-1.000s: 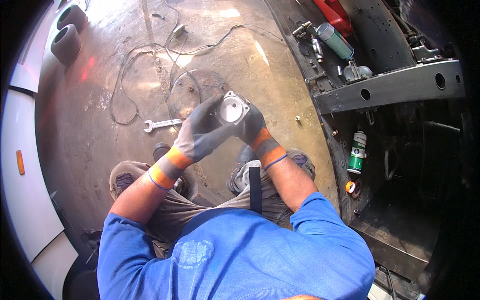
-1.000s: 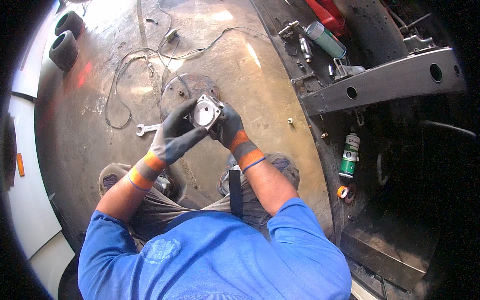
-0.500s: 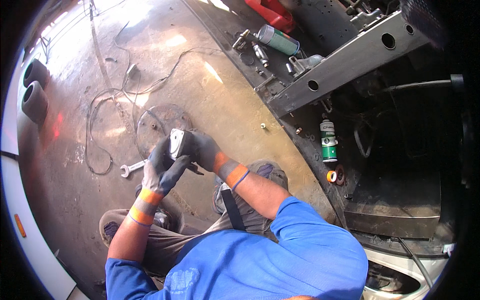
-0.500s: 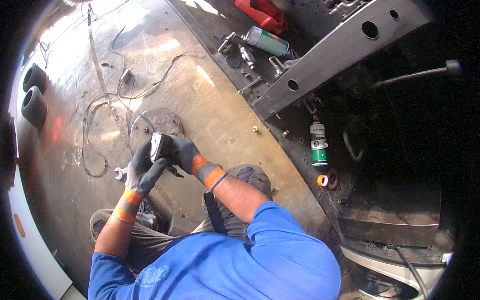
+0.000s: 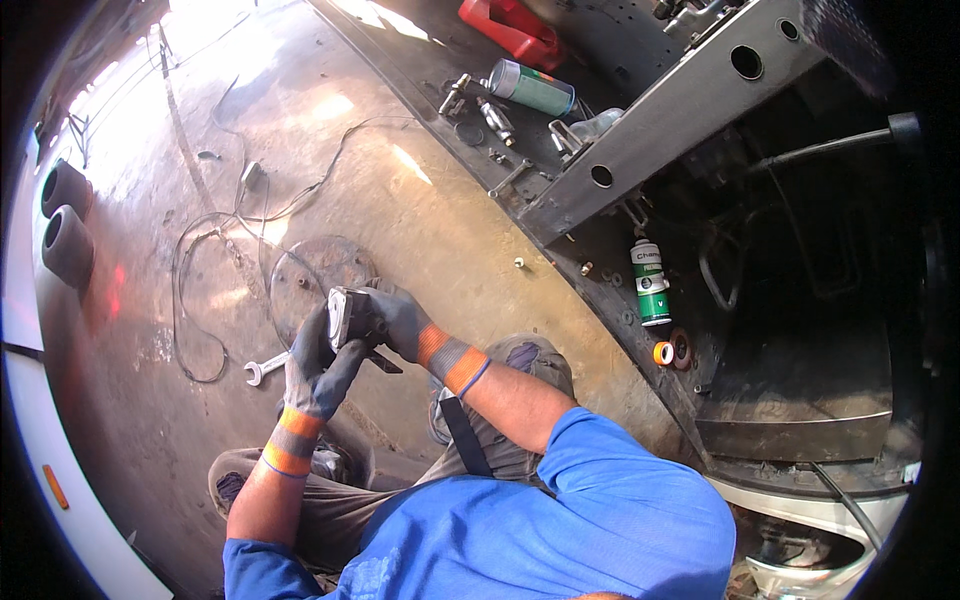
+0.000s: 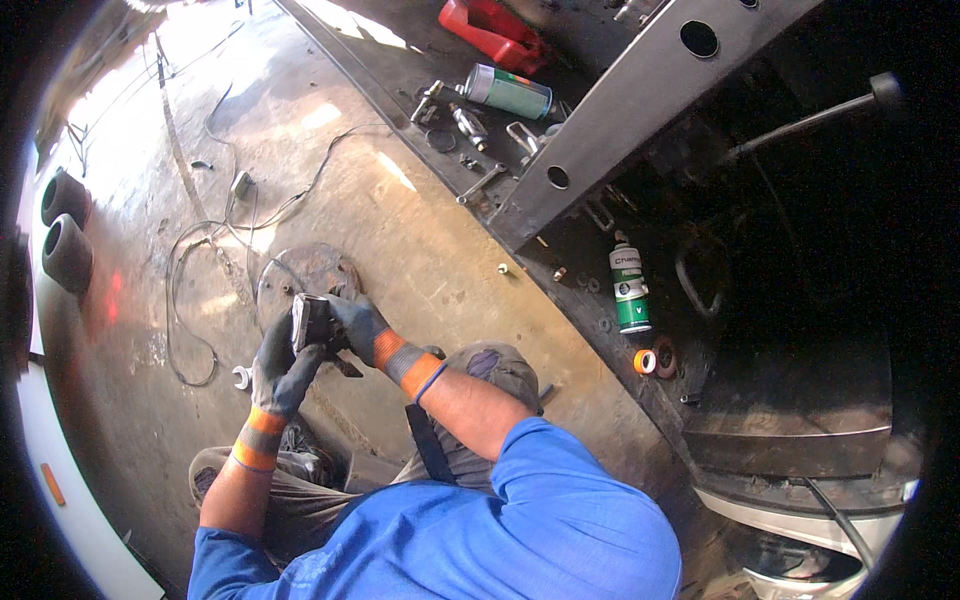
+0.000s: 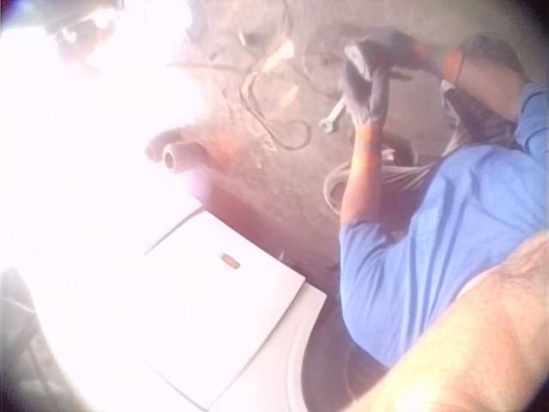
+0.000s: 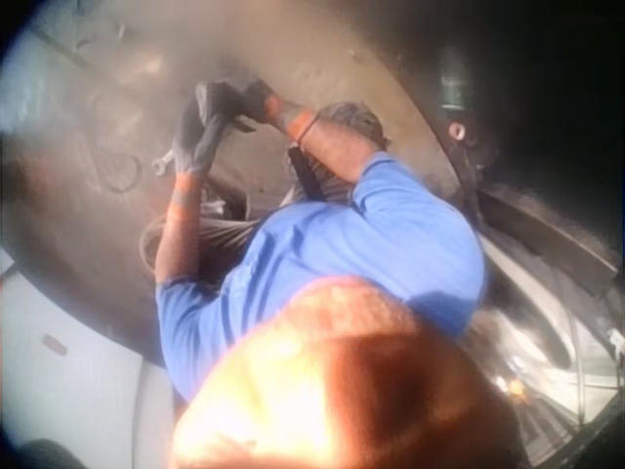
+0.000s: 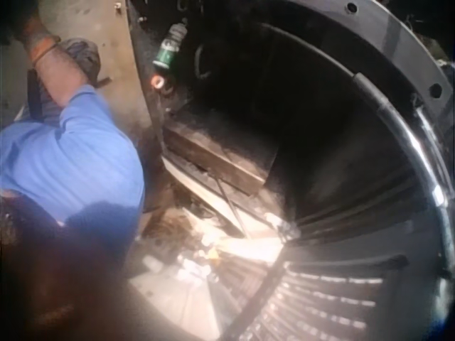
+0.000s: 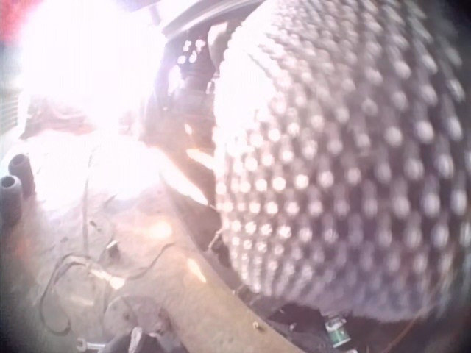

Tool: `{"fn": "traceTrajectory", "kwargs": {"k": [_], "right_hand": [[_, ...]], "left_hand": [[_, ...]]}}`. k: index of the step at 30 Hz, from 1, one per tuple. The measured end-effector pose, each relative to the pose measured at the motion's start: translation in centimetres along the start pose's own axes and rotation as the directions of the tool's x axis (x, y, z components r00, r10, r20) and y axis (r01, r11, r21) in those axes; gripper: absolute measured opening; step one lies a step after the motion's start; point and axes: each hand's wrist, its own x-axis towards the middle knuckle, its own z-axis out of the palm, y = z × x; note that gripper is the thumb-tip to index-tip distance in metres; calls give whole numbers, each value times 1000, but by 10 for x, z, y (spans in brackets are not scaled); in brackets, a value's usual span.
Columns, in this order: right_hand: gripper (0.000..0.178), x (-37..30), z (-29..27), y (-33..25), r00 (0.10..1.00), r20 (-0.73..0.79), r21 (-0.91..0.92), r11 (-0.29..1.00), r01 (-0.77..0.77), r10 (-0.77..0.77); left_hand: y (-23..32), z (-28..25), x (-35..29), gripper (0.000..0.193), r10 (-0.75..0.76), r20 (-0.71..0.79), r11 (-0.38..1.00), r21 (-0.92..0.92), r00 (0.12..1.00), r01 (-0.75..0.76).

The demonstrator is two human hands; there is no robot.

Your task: The person sits on the workshop floor and assembles a mechanical component, likely a brake master cylinder. They insert a cylindrical part into a metal housing, attach a mounting bracket, and then connect a larger metal body to the assembly. The person rotates the assembled unit to inspect the connections.

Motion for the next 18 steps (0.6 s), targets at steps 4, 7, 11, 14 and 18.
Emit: {"fn": "traceTrajectory", "kwargs": {"k": [4, 7, 11, 14, 18], "right_hand": [[28, -7, 13, -12, 995, -13, -84, 992, 96, -98], [27, -11, 17, -19, 998, -29, -59, 997, 58, -59], [27, -6, 13, -11, 991, -45, -182, 977, 115, -125], [27, -7, 15, -16, 998, -65, -86, 996, 16, -22], [26, -6, 16, -14, 996, -92, -29, 1000, -2, 0]], "left_hand": [[0, 0, 1, 58, 22, 0, 1000, 1, 1000, -22], [-1, 1, 1, 58, 26, -3, 1000, 8, 1000, -26], [6, 3, 0, 57, 14, -24, 999, 33, 1000, -13], [-2, 1, 1, 56, 67, -27, 997, 38, 997, -66], [5, 1, -1, 57, -46, -24, 999, -11, 999, 46]]}}
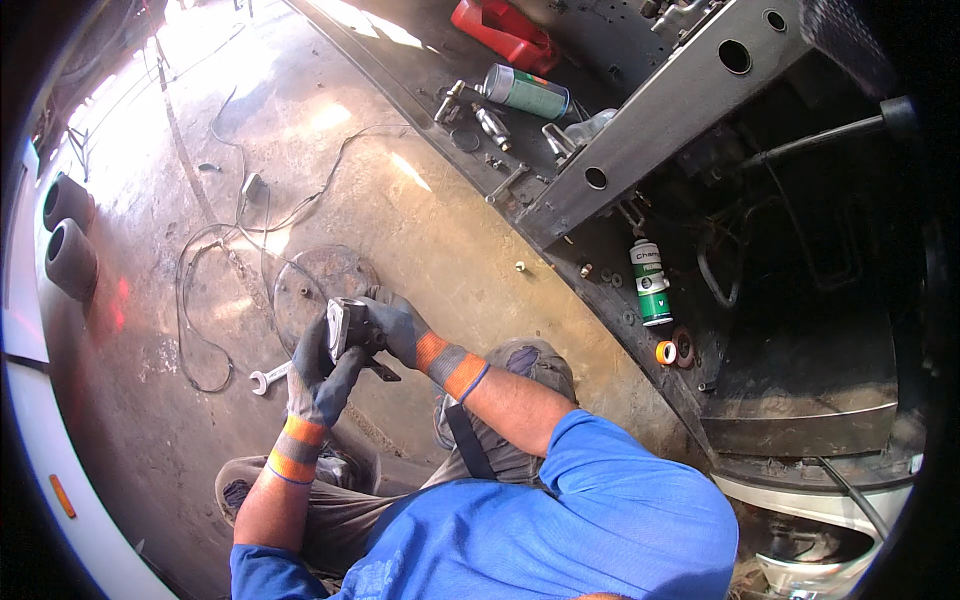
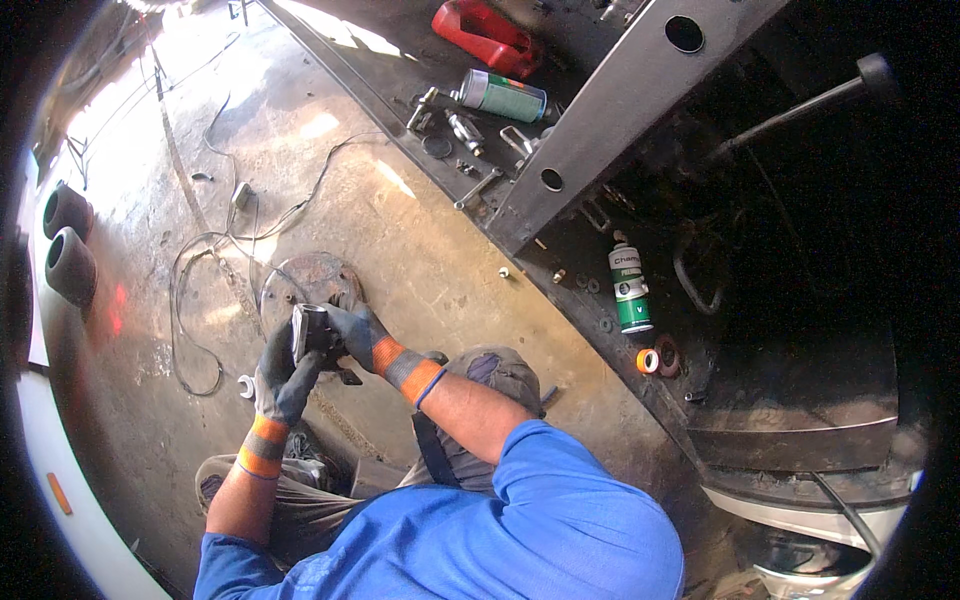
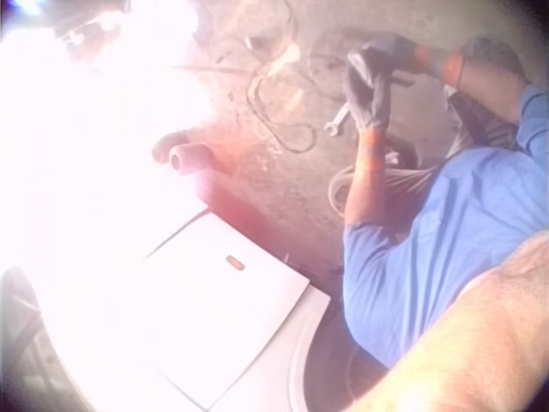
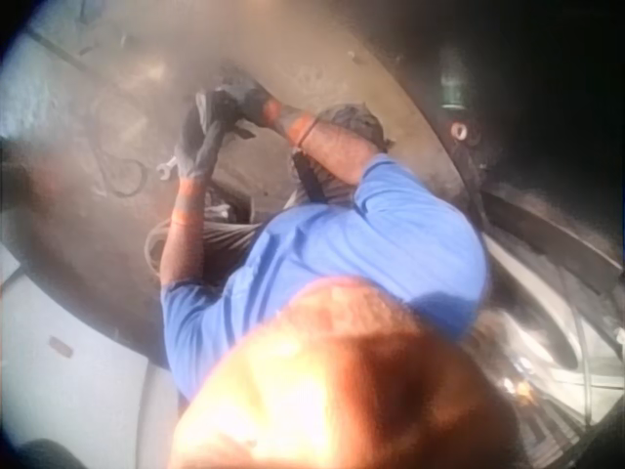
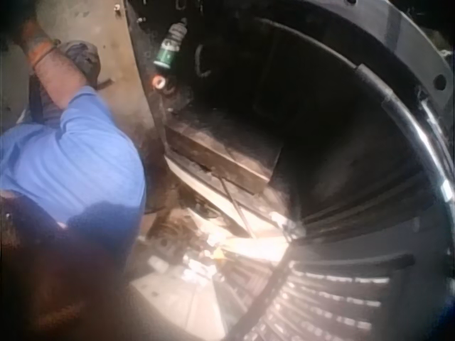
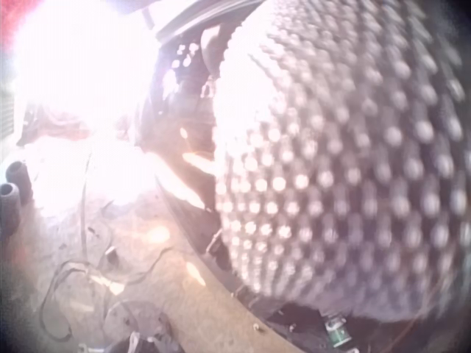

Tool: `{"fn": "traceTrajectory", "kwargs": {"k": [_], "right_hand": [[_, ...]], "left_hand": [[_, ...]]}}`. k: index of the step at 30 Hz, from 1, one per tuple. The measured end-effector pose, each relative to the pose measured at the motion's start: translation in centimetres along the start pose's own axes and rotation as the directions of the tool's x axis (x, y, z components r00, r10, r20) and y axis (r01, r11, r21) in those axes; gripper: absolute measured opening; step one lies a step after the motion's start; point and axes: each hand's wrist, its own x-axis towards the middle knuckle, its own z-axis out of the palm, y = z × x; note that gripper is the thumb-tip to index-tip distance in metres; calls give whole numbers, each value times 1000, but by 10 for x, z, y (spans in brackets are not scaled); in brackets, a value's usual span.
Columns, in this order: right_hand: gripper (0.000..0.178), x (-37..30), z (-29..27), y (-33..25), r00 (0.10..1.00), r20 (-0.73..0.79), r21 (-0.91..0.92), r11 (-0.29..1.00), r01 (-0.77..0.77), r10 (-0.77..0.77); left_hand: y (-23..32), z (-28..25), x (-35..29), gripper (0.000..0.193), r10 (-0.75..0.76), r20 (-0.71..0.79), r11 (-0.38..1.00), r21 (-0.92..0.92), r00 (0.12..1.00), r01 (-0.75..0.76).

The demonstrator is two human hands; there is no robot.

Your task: The person sits on the workshop floor and assembles a mechanical component, likely a brake master cylinder. They insert a cylindrical part into a metal housing, attach a mounting bracket, and then connect a larger metal body to the assembly. The person rotates the assembled unit to inspect the connections.

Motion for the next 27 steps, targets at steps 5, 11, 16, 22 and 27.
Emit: {"fn": "traceTrajectory", "kwargs": {"k": [5, 11, 16, 22, 27], "right_hand": [[27, -3, 2, -5, 1000, -1, -12, 1000, 0, 0], [28, -4, 5, -8, 1000, 7, 3, 1000, 16, -16], [29, -5, 5, -7, 998, 16, -22, 998, 58, -57], [30, 2, 1, 0, 994, 64, -22, 996, 84, -83], [31, 7, -6, 6, 995, 47, -94, 991, 97, -93]], "left_hand": [[-3, -1, -1, 56, 3, -3, 999, 50, 1000, -3], [-7, -2, 1, 55, 18, 11, 999, 29, 1000, -18], [-3, -1, 0, 55, 2, 26, 1000, -19, 1000, -2], [-8, -1, -1, 55, 25, -9, 1000, -5, 1000, -25], [-3, 1, 0, 55, -1, -14, 1000, -11, 1000, 1]]}}
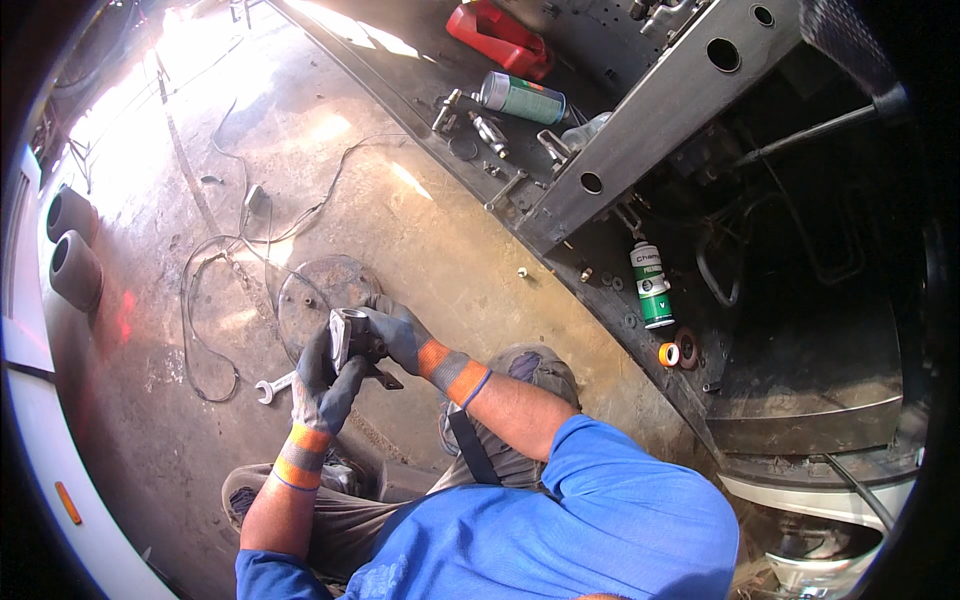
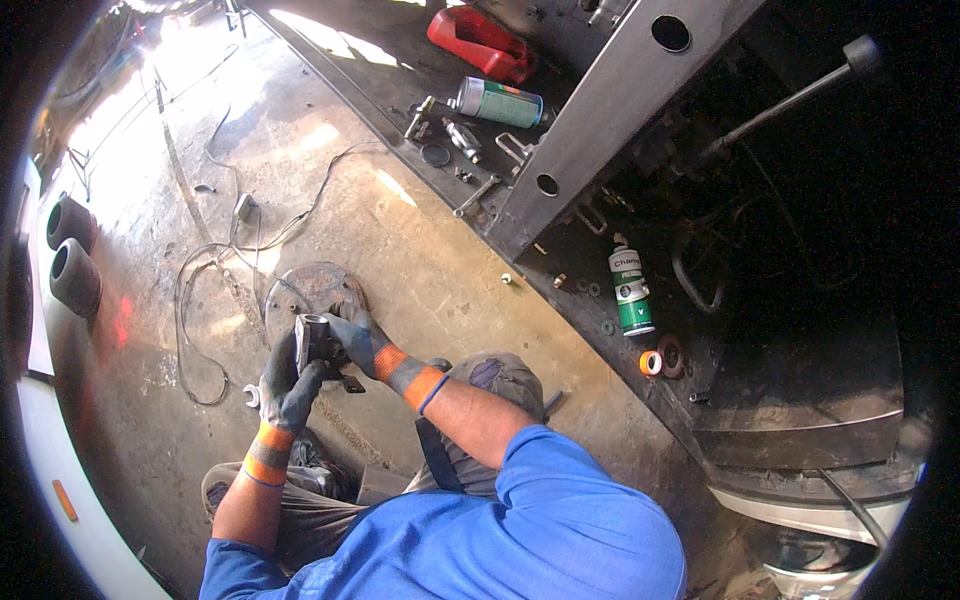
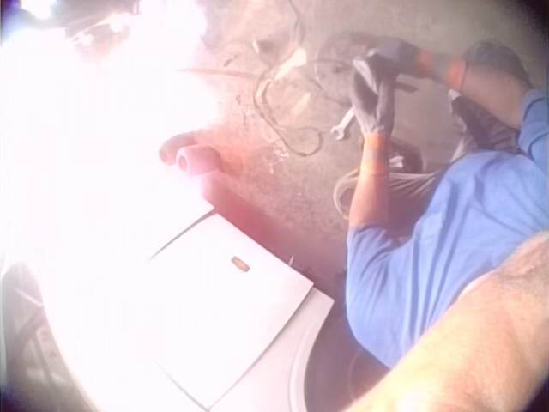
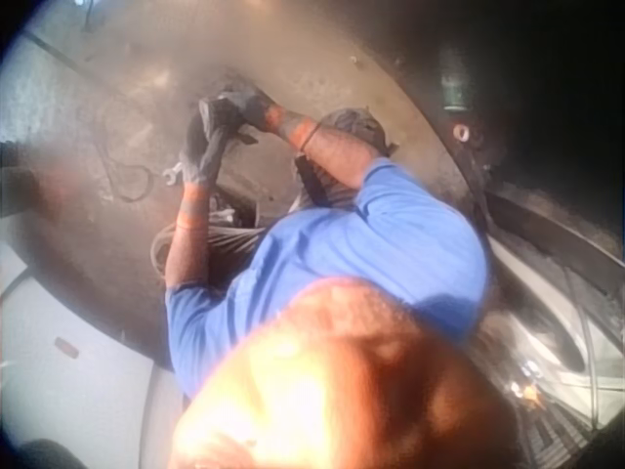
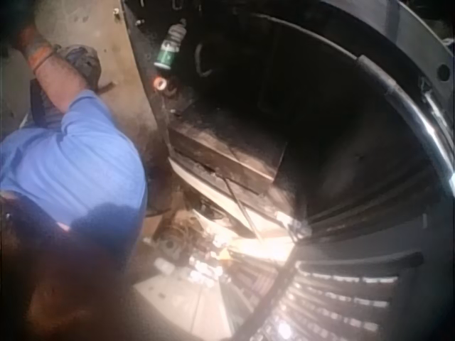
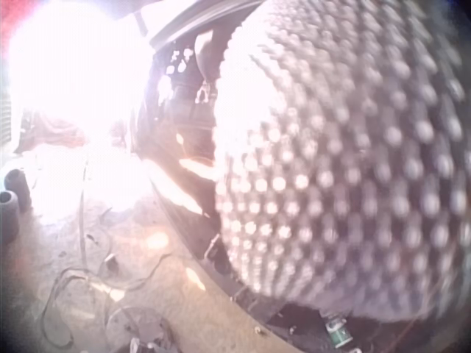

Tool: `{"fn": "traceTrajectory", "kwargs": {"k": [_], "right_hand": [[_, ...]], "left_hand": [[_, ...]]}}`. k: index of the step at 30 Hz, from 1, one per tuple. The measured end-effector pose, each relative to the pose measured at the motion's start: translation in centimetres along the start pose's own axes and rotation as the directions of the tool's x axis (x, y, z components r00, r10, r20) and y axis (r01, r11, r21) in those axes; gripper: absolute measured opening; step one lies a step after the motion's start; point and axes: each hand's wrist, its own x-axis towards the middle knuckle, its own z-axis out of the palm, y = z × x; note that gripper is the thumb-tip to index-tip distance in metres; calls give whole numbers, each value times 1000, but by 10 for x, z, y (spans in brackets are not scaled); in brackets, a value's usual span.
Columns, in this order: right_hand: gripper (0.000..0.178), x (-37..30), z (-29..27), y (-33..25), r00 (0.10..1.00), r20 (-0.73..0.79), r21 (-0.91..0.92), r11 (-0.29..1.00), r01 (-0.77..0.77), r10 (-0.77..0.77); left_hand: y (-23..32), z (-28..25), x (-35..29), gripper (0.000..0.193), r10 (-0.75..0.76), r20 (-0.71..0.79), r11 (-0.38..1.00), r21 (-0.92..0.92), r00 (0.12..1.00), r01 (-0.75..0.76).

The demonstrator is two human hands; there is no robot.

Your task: The person sits on the workshop floor and assembles a mechanical component, likely a brake master cylinder. They insert a cylindrical part into a metal housing, attach a mounting bracket, and then connect a larger metal body to the assembly. The person rotates the assembled unit to inspect the connections.

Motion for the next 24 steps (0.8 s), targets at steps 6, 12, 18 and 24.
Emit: {"fn": "traceTrajectory", "kwargs": {"k": [6, 12, 18, 24], "right_hand": [[31, -9, 8, -22, 999, 36, -15, 999, 37, -36], [29, 10, -29, 27, 787, 345, -806, 269, 528, -512], [36, -6, 8, -7, 991, -69, -42, 992, -115, 112], [27, 2, 10, -6, 979, -177, -18, 994, -106, 102]], "left_hand": [[-5, -3, -1, 55, -4, 16, 1000, 18, 1000, 4], [-1, -1, 2, 54, -104, 33, 982, -158, 994, 108], [-1, -10, -4, 66, -204, 34, 968, -141, 978, 207], [-14, -12, 7, 100, 434, -87, 684, 679, 897, -265]]}}
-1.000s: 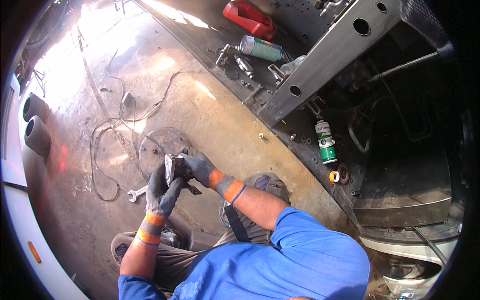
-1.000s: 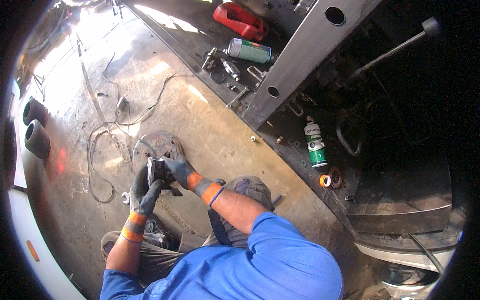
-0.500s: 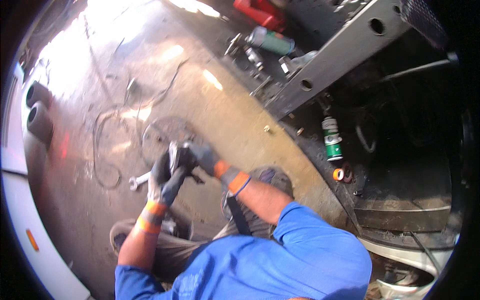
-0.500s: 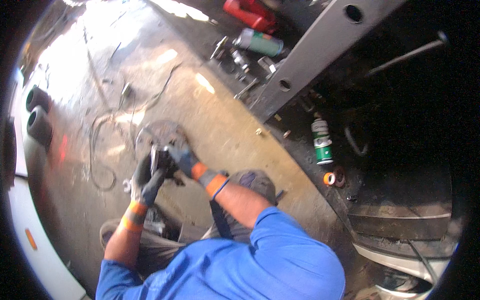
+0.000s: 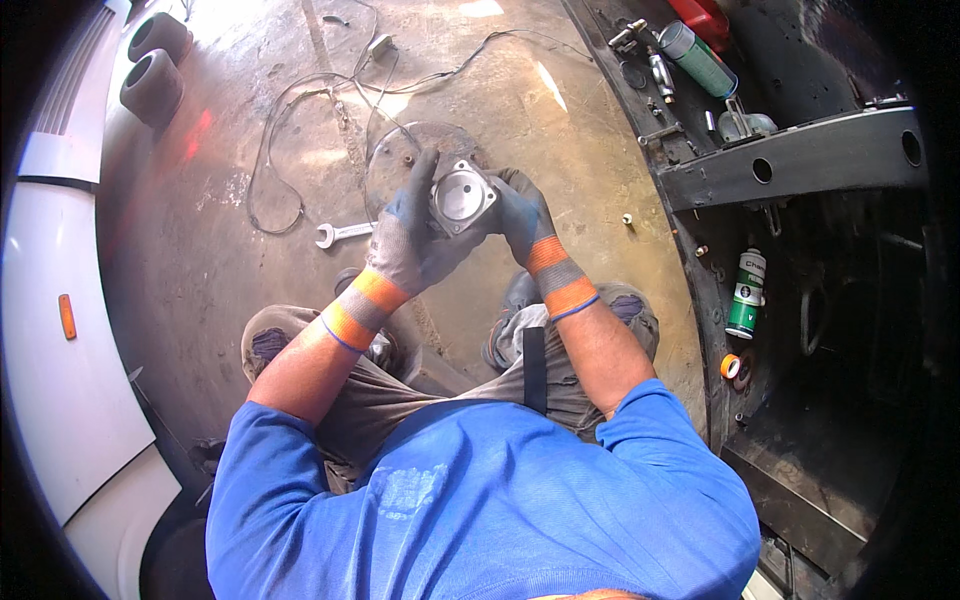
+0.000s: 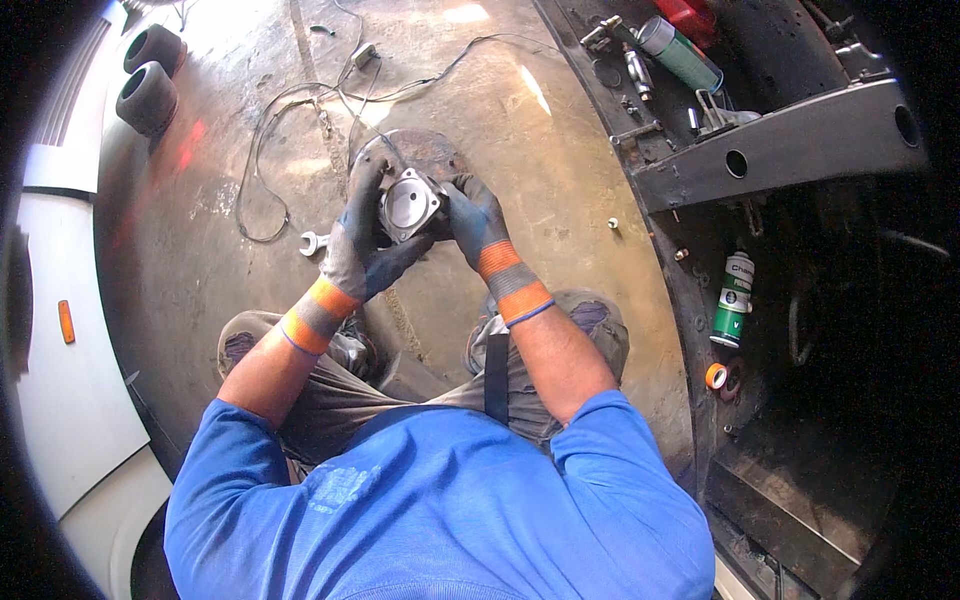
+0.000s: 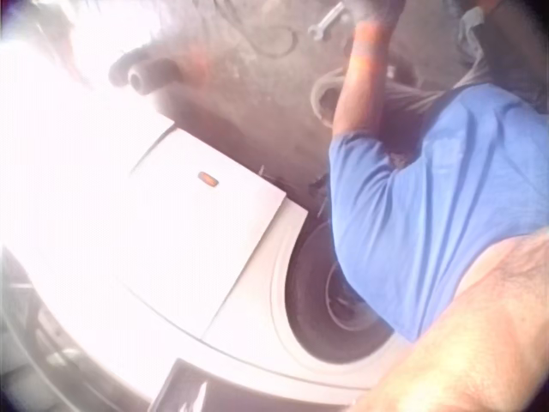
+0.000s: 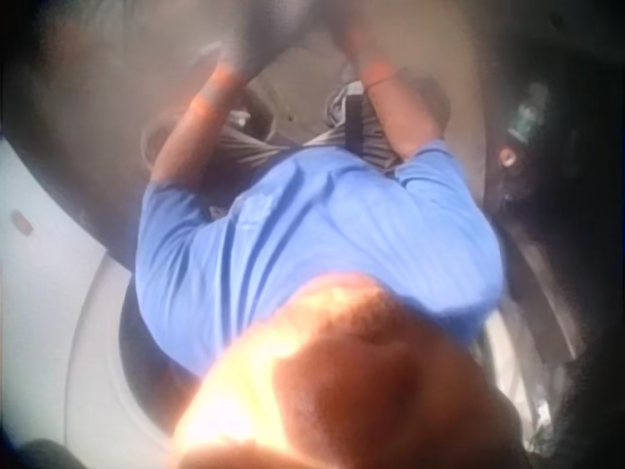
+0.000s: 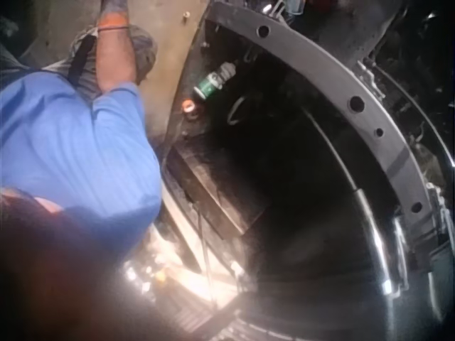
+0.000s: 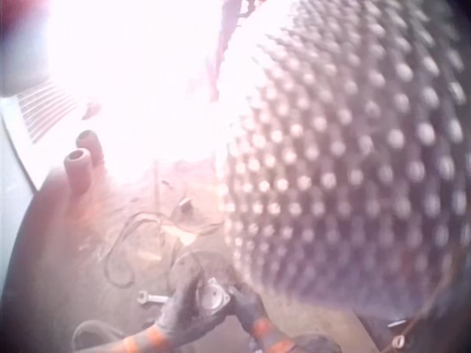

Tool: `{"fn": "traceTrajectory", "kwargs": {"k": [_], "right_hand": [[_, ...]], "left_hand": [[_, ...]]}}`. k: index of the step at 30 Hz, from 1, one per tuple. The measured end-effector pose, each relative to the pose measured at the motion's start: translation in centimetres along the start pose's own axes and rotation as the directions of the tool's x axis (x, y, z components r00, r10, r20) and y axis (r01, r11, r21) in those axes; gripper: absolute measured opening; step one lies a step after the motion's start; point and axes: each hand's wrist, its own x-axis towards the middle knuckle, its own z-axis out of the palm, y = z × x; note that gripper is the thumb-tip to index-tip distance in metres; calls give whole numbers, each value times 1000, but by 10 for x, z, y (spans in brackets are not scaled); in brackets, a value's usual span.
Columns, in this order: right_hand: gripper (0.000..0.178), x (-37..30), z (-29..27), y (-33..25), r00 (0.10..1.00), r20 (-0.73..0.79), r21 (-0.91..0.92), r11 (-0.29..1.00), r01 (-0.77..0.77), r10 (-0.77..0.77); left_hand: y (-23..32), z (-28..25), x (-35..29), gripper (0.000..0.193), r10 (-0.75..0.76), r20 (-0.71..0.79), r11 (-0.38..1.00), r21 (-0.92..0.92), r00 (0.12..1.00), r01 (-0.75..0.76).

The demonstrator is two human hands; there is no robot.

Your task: The person sits on the workshop floor and assembles a mechanical component, likely a brake master cylinder. They insert a cylindrical part into a metal housing, attach a mounting bracket, and then connect a larger metal body to the assembly. The person rotates the assembled unit to inspect the connections.

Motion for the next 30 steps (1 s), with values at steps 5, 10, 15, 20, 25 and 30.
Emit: {"fn": "traceTrajectory", "kwargs": {"k": [5, 10, 15, 20, 25, 30], "right_hand": [[42, -1, -3, 0, 998, 56, -81, 997, 12, -8], [48, -3, -2, -2, 997, 78, -87, 996, 9, -2], [47, -3, -4, 1, 995, 87, -58, 997, 55, -50], [39, -7, 0, -6, 998, 59, -79, 997, 25, -20], [35, -7, 2, -3, 998, 49, -19, 999, 34, -33], [29, -6, 1, 0, 998, 52, -30, 999, 37, -35]], "left_hand": [[8, -5, 5, 104, -38, 6, 998, -48, 999, 39], [9, -7, 7, 104, 71, -47, 997, -36, 996, -73], [8, -7, 5, 104, 108, -35, 994, -3, 994, -108], [12, -14, 7, 104, 233, -23, 966, 125, 972, -228], [11, -16, 5, 101, 255, -12, 953, 172, 967, -249], [11, -17, 5, 99, 267, -29, 954, 148, 963, -260]]}}
